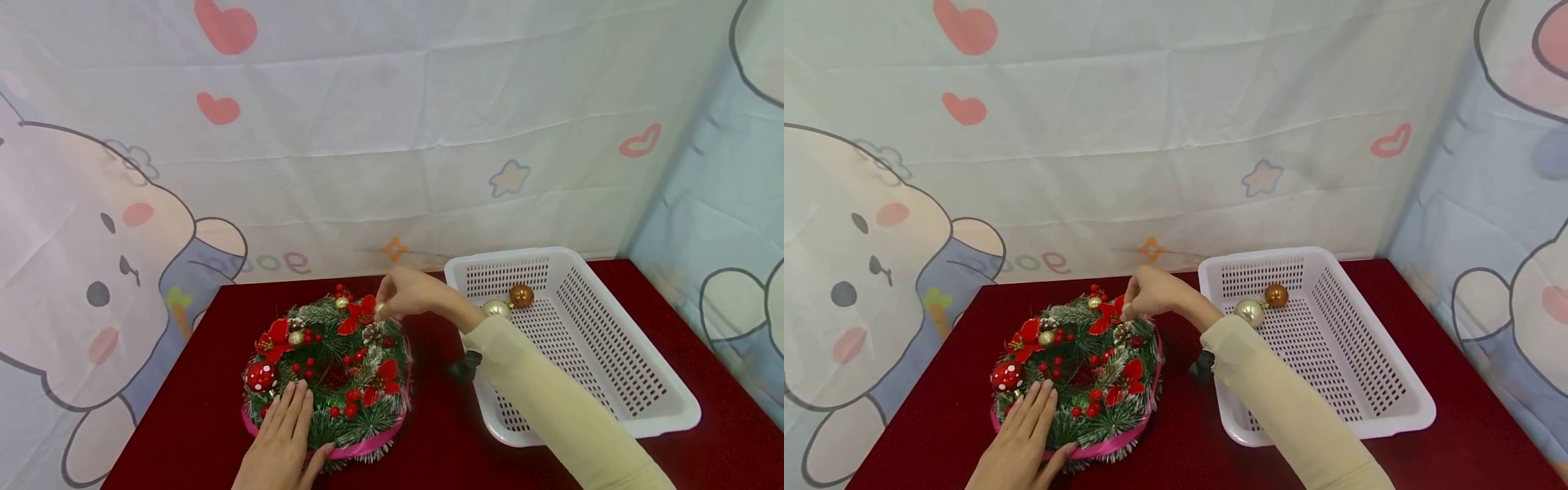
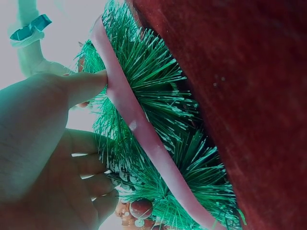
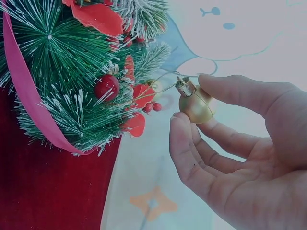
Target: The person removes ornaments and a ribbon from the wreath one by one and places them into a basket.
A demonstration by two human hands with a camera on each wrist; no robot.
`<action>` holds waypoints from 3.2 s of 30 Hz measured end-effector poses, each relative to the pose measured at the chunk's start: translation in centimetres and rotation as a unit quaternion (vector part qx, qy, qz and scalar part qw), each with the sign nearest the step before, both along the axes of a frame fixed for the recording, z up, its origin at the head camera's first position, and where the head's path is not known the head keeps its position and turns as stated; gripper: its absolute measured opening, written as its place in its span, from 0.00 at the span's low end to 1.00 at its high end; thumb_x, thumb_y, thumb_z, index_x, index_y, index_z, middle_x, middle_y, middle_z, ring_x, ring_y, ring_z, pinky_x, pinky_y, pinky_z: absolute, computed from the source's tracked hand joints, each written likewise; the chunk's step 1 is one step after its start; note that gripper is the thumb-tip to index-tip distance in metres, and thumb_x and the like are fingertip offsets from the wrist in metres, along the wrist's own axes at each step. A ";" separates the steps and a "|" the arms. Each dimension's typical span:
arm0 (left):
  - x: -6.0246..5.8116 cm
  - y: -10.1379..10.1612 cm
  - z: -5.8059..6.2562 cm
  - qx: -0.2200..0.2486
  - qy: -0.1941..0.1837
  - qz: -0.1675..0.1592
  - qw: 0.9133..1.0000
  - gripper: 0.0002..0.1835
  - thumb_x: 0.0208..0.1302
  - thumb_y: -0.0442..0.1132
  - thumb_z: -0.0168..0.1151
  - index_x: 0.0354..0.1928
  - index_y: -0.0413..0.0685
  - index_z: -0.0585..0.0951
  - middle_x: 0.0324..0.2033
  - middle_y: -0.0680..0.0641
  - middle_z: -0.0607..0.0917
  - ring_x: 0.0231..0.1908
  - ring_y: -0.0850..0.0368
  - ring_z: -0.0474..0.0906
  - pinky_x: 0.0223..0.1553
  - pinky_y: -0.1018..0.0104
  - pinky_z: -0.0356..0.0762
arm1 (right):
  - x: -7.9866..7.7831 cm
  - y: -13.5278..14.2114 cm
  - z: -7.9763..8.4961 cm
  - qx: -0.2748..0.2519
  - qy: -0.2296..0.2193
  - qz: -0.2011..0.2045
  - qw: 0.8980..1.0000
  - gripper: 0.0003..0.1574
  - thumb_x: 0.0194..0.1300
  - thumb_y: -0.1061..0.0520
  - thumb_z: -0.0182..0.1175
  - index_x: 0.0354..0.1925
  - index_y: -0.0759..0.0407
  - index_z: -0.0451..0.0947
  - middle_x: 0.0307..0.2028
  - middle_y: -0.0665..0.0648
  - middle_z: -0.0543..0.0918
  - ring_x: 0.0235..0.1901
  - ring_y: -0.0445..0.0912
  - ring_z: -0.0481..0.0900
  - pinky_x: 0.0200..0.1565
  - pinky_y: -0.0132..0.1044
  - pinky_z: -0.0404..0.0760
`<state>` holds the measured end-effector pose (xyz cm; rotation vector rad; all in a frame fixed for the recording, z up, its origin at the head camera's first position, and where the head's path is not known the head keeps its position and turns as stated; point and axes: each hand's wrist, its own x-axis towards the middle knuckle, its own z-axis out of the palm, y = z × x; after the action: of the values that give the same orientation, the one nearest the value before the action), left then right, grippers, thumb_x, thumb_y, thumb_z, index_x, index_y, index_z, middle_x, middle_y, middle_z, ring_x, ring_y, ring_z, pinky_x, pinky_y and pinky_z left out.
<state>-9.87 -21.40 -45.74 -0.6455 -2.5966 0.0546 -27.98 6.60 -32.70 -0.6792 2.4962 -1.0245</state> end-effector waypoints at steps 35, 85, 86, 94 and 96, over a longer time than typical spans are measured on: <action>-0.1 -0.2 -0.2 -0.011 0.026 -0.011 1.000 0.44 0.68 0.68 0.64 0.66 0.34 0.79 0.70 0.35 0.79 0.69 0.38 0.78 0.81 0.73 0.17 | 0.7 2.4 0.7 -0.099 -0.019 -0.017 0.995 0.14 0.64 0.60 0.74 0.47 0.64 0.87 0.40 0.58 0.92 0.42 0.50 0.91 0.47 0.37 0.91; -0.1 -0.1 -0.3 -0.013 0.007 -0.007 1.000 0.46 0.73 0.72 0.54 0.69 0.35 0.78 0.71 0.36 0.78 0.70 0.39 0.77 0.80 0.75 0.15 | 2.3 14.5 3.9 -0.112 0.022 -0.111 0.987 0.20 0.64 0.49 0.76 0.51 0.56 0.88 0.47 0.53 0.90 0.52 0.45 0.86 0.59 0.38 0.82; -0.1 -0.1 -0.3 -0.013 0.008 -0.007 1.000 0.45 0.73 0.71 0.54 0.68 0.35 0.78 0.71 0.36 0.78 0.70 0.39 0.77 0.80 0.75 0.15 | 2.4 14.8 3.9 -0.111 0.020 -0.113 0.987 0.20 0.64 0.49 0.76 0.51 0.56 0.87 0.47 0.53 0.90 0.52 0.45 0.86 0.58 0.38 0.82; -0.2 -0.2 -0.5 -0.004 0.039 -0.016 0.999 0.45 0.75 0.72 0.48 0.67 0.35 0.79 0.69 0.36 0.80 0.66 0.36 0.80 0.82 0.73 0.18 | 2.5 17.5 3.2 -0.088 0.029 -0.130 0.987 0.21 0.65 0.46 0.75 0.51 0.55 0.87 0.47 0.52 0.89 0.51 0.44 0.85 0.59 0.38 0.79; -0.3 -0.2 -0.5 -0.005 0.042 -0.018 0.999 0.45 0.76 0.72 0.47 0.67 0.35 0.79 0.69 0.36 0.80 0.66 0.36 0.80 0.82 0.72 0.19 | 2.3 18.2 2.8 -0.089 0.028 -0.133 0.987 0.22 0.65 0.46 0.74 0.51 0.56 0.87 0.47 0.52 0.89 0.50 0.44 0.84 0.58 0.38 0.78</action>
<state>-10.19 -21.61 -46.21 -0.6778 -2.5046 0.0813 -25.64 24.76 -29.86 -0.4356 2.6170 -1.3531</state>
